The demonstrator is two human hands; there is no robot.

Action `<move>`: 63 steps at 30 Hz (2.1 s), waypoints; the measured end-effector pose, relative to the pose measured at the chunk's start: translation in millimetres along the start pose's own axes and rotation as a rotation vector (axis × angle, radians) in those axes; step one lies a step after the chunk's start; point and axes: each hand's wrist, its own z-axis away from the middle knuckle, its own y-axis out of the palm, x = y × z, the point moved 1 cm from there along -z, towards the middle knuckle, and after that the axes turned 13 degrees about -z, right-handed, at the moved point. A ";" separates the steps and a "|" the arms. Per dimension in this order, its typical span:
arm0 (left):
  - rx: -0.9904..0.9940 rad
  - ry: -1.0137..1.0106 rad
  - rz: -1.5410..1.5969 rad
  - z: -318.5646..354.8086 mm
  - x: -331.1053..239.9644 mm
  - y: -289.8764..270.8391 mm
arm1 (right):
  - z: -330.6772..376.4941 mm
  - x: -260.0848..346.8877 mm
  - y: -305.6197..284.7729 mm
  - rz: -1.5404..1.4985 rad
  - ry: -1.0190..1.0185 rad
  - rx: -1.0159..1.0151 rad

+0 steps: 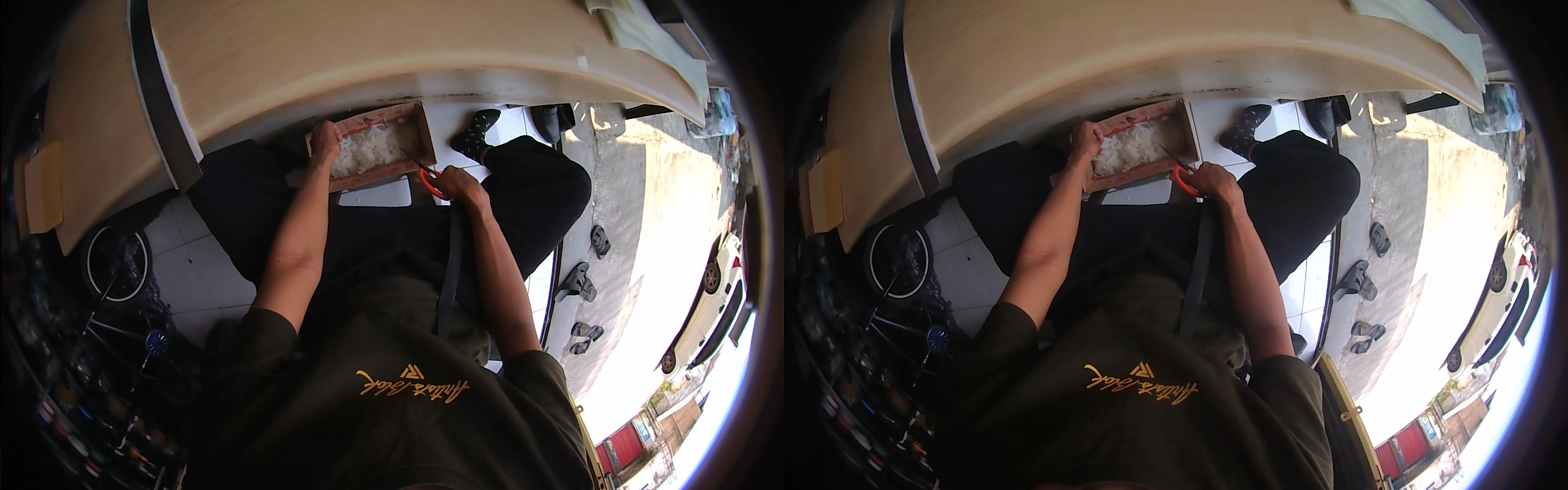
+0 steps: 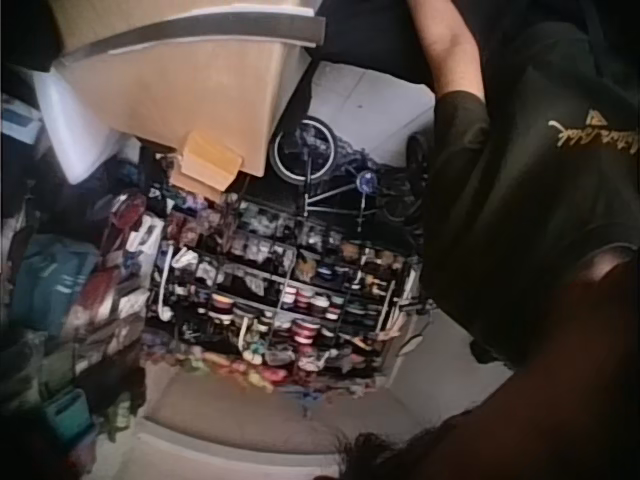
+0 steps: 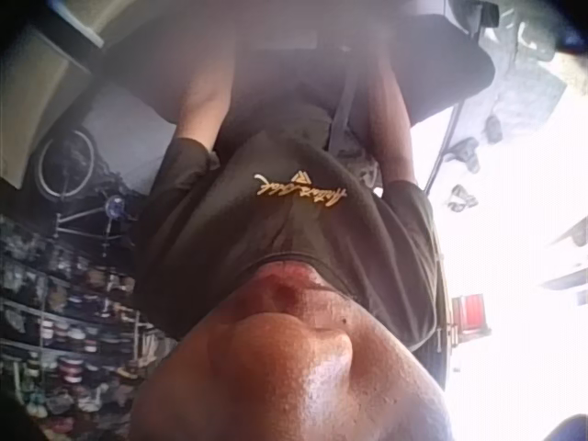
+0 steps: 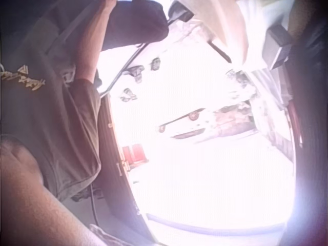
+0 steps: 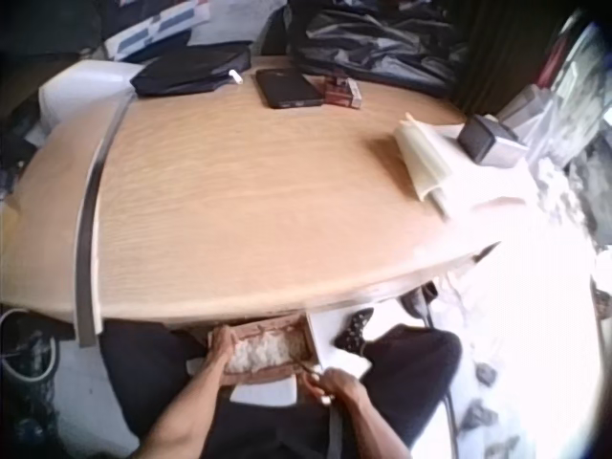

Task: The person cuts a strip of white foam into smaller pieces using shears over a cardboard box.

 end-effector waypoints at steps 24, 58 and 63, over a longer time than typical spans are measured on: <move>0.063 0.325 1.518 225.7 -120.4 -316.2 | 15.3 33.0 -35.0 -0.249 0.308 0.042; -0.693 -0.082 0.755 277.4 -131.9 -363.0 | 33.5 51.5 -53.5 -0.251 0.208 0.094; -1.025 0.069 0.781 302.1 -122.0 -369.7 | 40.5 58.7 -58.2 -0.184 0.110 0.073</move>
